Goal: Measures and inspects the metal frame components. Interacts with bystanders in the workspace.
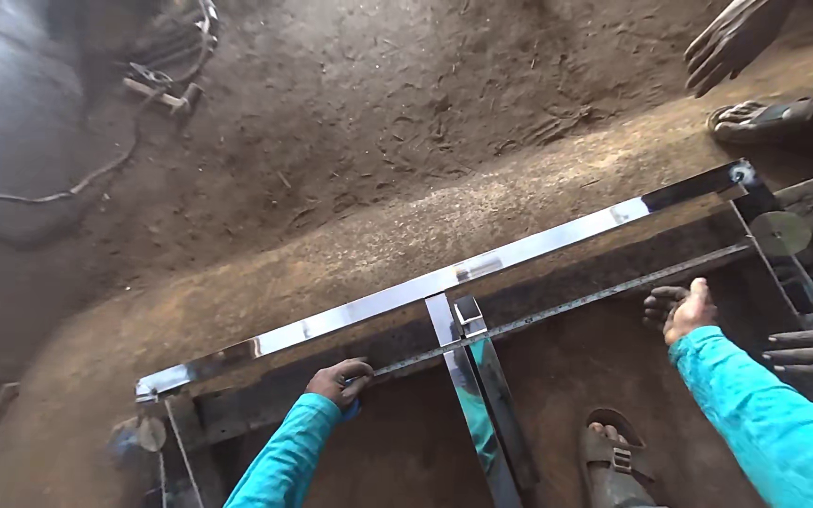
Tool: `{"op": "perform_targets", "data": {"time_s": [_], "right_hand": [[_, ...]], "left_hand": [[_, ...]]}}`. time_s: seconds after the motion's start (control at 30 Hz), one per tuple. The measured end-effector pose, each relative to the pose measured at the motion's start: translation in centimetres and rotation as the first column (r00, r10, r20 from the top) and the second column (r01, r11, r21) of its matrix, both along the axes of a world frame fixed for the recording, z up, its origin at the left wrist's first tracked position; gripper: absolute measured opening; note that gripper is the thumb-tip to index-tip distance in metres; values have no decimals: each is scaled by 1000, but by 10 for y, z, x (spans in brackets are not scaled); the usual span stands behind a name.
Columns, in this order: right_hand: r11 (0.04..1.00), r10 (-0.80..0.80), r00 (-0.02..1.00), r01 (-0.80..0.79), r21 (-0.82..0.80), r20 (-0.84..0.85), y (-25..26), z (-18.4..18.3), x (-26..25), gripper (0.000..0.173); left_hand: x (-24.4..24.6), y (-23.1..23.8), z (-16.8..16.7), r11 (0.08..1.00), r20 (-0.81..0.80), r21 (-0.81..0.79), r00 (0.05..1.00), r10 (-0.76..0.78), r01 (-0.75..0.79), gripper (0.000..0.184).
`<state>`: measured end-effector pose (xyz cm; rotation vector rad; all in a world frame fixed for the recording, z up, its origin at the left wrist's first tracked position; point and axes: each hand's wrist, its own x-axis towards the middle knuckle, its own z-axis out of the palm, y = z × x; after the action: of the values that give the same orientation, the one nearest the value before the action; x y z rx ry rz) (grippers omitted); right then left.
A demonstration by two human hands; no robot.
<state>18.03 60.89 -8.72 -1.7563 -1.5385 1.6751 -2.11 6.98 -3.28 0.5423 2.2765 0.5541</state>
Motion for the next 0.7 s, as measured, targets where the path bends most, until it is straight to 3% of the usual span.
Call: {"op": "perform_targets", "data": {"time_s": [0.07,0.13,0.23,0.3,0.43,0.7], "right_hand": [[988,128,982,-138,67,136,-19,-1,7,67],[916,369,900,-394,71,231,-38,-5,12,50],[669,736,650,-742,-53,189,-75,-11,10,29],[502,865,498,-854,-139,63,-108,-11,-4,30],[310,928,350,-914,-261,-123,-165,-5,-36,55],[316,910,379,-897,-310,-168,-178,-4,-55,42]], "left_hand": [[-1,-3,-3,1000,1,3,1000,-12,12,17],[-1,0,-1,1000,9,-5,1000,0,1,17],[-1,6,9,999,51,-49,999,12,-9,17],[-1,7,10,998,53,-60,999,11,-8,17],[-2,5,6,998,46,-59,999,6,-3,17],[3,6,6,998,58,-67,998,12,-8,16]]}}
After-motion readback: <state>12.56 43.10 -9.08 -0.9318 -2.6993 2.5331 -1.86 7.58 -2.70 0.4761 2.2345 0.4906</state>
